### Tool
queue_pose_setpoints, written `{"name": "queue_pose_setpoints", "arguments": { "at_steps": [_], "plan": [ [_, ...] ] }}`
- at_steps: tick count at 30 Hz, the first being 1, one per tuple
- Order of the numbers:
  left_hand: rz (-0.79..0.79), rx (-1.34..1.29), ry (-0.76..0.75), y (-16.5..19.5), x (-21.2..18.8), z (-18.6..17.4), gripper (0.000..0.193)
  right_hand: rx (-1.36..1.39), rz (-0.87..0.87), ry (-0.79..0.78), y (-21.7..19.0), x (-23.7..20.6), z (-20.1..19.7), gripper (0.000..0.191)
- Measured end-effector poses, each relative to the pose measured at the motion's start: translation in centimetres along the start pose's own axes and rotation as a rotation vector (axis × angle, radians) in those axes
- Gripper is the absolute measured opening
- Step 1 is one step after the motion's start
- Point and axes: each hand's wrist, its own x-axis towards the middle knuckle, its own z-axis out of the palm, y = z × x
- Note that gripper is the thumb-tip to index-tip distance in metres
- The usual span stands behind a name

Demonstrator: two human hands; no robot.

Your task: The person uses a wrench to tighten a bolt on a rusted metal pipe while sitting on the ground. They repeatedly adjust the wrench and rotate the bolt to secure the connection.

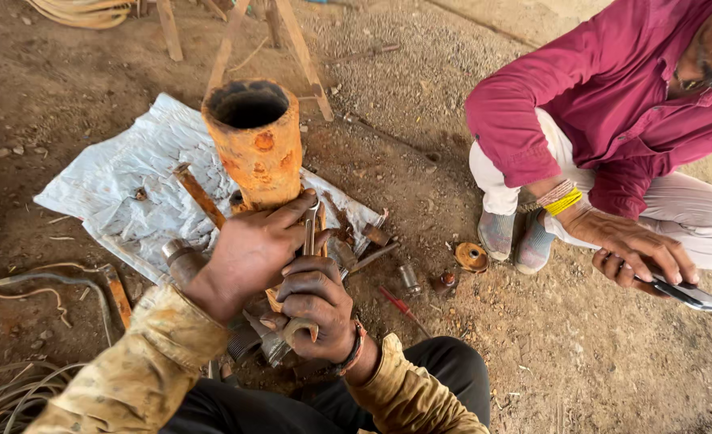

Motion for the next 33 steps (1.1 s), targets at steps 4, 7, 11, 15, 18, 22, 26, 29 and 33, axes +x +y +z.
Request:
{"name": "queue_pose_setpoints", "arguments": {
  "at_steps": [4,7,11,15,18,22,26,29,33],
  "plan": [
    [-0.089,-0.074,0.185,1.3,0.1,-0.1,0.024,-0.002,-0.042,0.094,0.0,0.1,0.8,0.029],
    [-0.116,-0.100,0.176,1.3,0.2,-0.5,0.018,0.101,-0.095,0.164,0.7,0.7,1.1,0.017],
    [-0.198,-0.079,0.091,1.8,0.2,-0.4,0.037,0.668,0.001,0.773,4.7,2.9,-1.0,0.038],
    [-0.136,-0.075,0.141,2.0,0.5,-0.3,0.030,0.740,0.403,0.971,11.0,5.3,-4.4,0.036],
    [-0.128,-0.039,0.093,2.1,0.7,-0.3,0.040,1.062,0.703,0.897,16.3,6.5,-4.3,0.037],
    [-0.123,-0.034,0.055,2.2,0.7,-0.3,0.041,1.290,1.021,0.648,21.5,7.8,-2.2,0.031],
    [-0.105,-0.072,0.107,2.0,0.3,-0.5,0.041,1.212,0.965,0.434,22.7,9.3,-1.5,0.035],
    [-0.083,-0.085,0.121,1.8,0.2,-0.5,0.042,1.160,0.930,0.426,22.2,9.2,-1.8,0.032],
    [-0.122,-0.070,0.061,1.9,0.4,0.0,0.045,1.133,0.922,0.565,22.1,8.0,-2.2,0.026]
  ]
}}
